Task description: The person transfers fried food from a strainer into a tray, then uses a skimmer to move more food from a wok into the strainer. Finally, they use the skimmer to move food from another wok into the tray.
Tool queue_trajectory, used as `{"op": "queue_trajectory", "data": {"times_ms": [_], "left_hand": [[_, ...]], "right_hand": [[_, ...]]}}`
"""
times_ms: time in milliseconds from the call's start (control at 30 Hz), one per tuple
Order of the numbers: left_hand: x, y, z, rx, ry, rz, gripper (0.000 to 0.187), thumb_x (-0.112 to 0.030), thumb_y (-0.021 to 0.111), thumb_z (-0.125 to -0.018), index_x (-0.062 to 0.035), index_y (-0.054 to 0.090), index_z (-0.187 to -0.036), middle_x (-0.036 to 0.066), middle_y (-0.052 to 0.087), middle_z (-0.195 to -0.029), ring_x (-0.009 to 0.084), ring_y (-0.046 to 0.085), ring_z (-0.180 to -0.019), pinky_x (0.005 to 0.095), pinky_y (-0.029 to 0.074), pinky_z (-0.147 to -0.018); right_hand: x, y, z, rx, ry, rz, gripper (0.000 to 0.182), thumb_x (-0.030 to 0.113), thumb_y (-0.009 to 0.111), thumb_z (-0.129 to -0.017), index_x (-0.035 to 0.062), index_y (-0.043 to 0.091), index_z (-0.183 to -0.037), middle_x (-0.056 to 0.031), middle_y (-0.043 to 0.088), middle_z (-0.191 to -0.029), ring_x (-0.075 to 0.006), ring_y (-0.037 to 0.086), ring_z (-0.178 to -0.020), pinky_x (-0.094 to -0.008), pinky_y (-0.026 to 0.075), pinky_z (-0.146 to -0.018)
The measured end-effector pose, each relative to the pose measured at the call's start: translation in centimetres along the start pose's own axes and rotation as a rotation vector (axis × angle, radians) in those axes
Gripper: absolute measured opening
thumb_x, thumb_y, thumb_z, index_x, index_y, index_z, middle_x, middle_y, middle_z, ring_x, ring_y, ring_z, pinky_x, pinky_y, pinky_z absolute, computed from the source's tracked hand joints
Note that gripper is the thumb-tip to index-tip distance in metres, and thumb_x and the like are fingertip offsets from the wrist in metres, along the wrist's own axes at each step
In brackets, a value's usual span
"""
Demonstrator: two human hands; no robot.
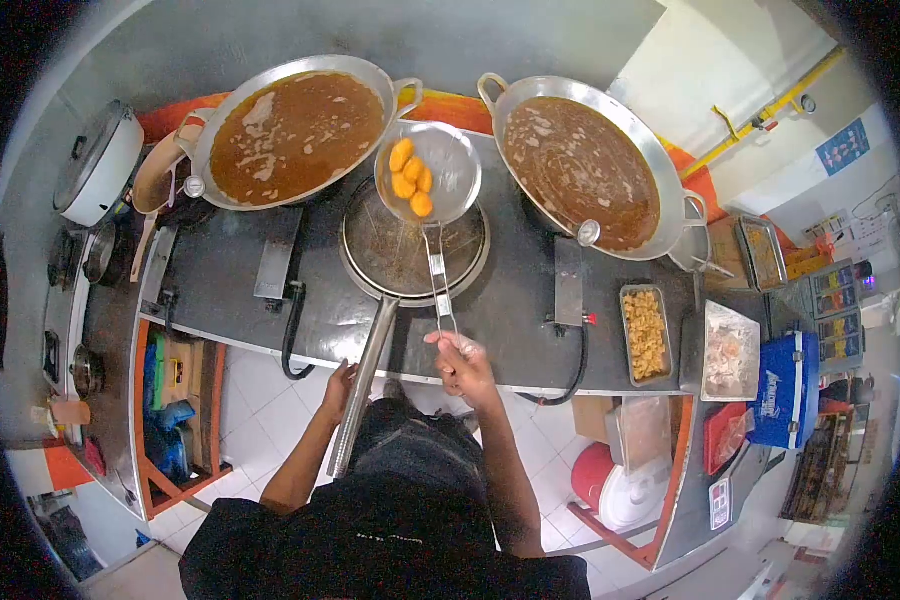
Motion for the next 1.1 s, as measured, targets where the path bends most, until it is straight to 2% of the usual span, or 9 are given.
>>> {"op": "queue_trajectory", "data": {"times_ms": [133, 200, 500, 600, 700, 733, 867, 933, 1100], "left_hand": [[0.9, -1.8, -0.2, -0.131, -0.055, -0.351, 0.039, -0.037, 0.042, -0.091, -0.0112, 0.057, -0.116, 0.007, 0.060, -0.104, 0.0217, 0.055, -0.088, 0.0351, 0.045, -0.074], [1.1, -2.0, 0.1, -0.138, -0.052, -0.348, 0.039, -0.036, 0.045, -0.088, -0.0127, 0.058, -0.116, 0.007, 0.060, -0.103, 0.0218, 0.054, -0.088, 0.0354, 0.044, -0.074], [1.6, -2.4, 0.7, -0.173, -0.085, -0.422, 0.038, -0.031, 0.046, -0.088, -0.0093, 0.060, -0.116, 0.007, 0.059, -0.104, 0.0223, 0.055, -0.088, 0.0349, 0.046, -0.074], [1.1, -1.6, 1.5, -0.203, -0.041, -0.450, 0.036, -0.030, 0.047, -0.087, -0.0071, 0.062, -0.111, 0.009, 0.061, -0.098, 0.0211, 0.057, -0.087, 0.0352, 0.046, -0.073], [2.7, -4.5, -1.1, -0.165, 0.075, -0.625, 0.032, -0.031, 0.048, -0.088, -0.0059, 0.063, -0.102, 0.009, 0.062, -0.078, 0.0193, 0.059, -0.070, 0.0369, 0.049, -0.066], [3.3, -5.8, -1.7, -0.063, -0.028, -0.460, 0.044, -0.040, 0.052, -0.087, -0.0107, 0.055, -0.119, 0.004, 0.057, -0.087, 0.0203, 0.061, -0.066, 0.0369, 0.055, -0.057], [4.3, -8.0, -2.5, 0.022, -0.139, -0.265, 0.043, -0.044, 0.048, -0.090, -0.0142, 0.054, -0.120, 0.000, 0.051, -0.086, 0.0166, 0.055, -0.072, 0.0325, 0.050, -0.061], [3.3, -4.5, 0.3, -0.164, -0.111, -0.503, 0.041, -0.041, 0.044, -0.091, -0.0127, 0.054, -0.120, 0.001, 0.050, -0.087, 0.0158, 0.054, -0.073, 0.0302, 0.048, -0.061], [3.2, -3.1, 1.4, -0.217, -0.111, -0.565, 0.043, -0.035, 0.041, -0.091, -0.0068, 0.052, -0.123, 0.004, 0.051, -0.088, 0.0168, 0.055, -0.071, 0.0299, 0.050, -0.057]], "right_hand": [[-5.1, -1.5, -0.5, -0.017, 0.029, 0.022, 0.033, 0.029, 0.053, -0.095, 0.0020, 0.054, -0.115, 0.0057, 0.038, -0.059, -0.0017, 0.029, -0.041, -0.0198, 0.021, -0.034], [-6.1, -1.7, -0.6, -0.054, 0.074, 0.020, 0.035, 0.031, 0.054, -0.095, 0.0014, 0.054, -0.114, 0.0049, 0.039, -0.059, -0.0024, 0.031, -0.041, -0.0204, 0.022, -0.034], [0.7, 2.0, 1.4, 0.025, -0.068, 0.021, 0.026, 0.023, 0.051, -0.097, 0.0006, 0.055, -0.109, 0.0065, 0.038, -0.057, -0.0007, 0.026, -0.041, -0.0195, 0.020, -0.034], [0.1, 2.2, 1.7, 0.032, -0.047, 0.030, 0.027, 0.024, 0.050, -0.097, 0.0007, 0.055, -0.111, 0.0060, 0.038, -0.058, -0.0009, 0.028, -0.041, -0.0196, 0.021, -0.034], [-2.7, 1.3, 1.5, 0.017, -0.019, 0.009, 0.031, 0.028, 0.050, -0.097, 0.0007, 0.054, -0.112, 0.0055, 0.037, -0.059, -0.0015, 0.029, -0.041, -0.0197, 0.022, -0.035], [-4.1, 0.8, 1.7, 0.032, -0.009, -0.001, 0.033, 0.030, 0.051, -0.096, 0.0013, 0.054, -0.112, 0.0055, 0.037, -0.059, -0.0020, 0.030, -0.041, -0.0199, 0.023, -0.035], [-7.4, -0.9, 1.2, -0.023, 0.078, -0.075, 0.034, 0.035, 0.050, -0.096, 0.0039, 0.055, -0.109, 0.0068, 0.032, -0.059, -0.0030, 0.027, -0.042, -0.0208, 0.022, -0.035], [-7.9, -1.9, 2.0, -0.029, 0.041, -0.081, 0.035, 0.036, 0.050, -0.096, 0.0036, 0.055, -0.108, 0.0073, 0.031, -0.059, -0.0030, 0.026, -0.043, -0.0205, 0.021, -0.035], [-5.0, -4.6, 8.7, -0.090, 0.042, -0.190, 0.036, 0.034, 0.051, -0.096, 0.0023, 0.054, -0.112, 0.0074, 0.031, -0.059, -0.0027, 0.026, -0.043, -0.0203, 0.019, -0.035]]}}
Point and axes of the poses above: each hand's wrist, its own z-axis away from the middle knuckle, its own y-axis out of the palm, x = y × z, the point moved 2 cm from there along -z, towards the middle knuckle
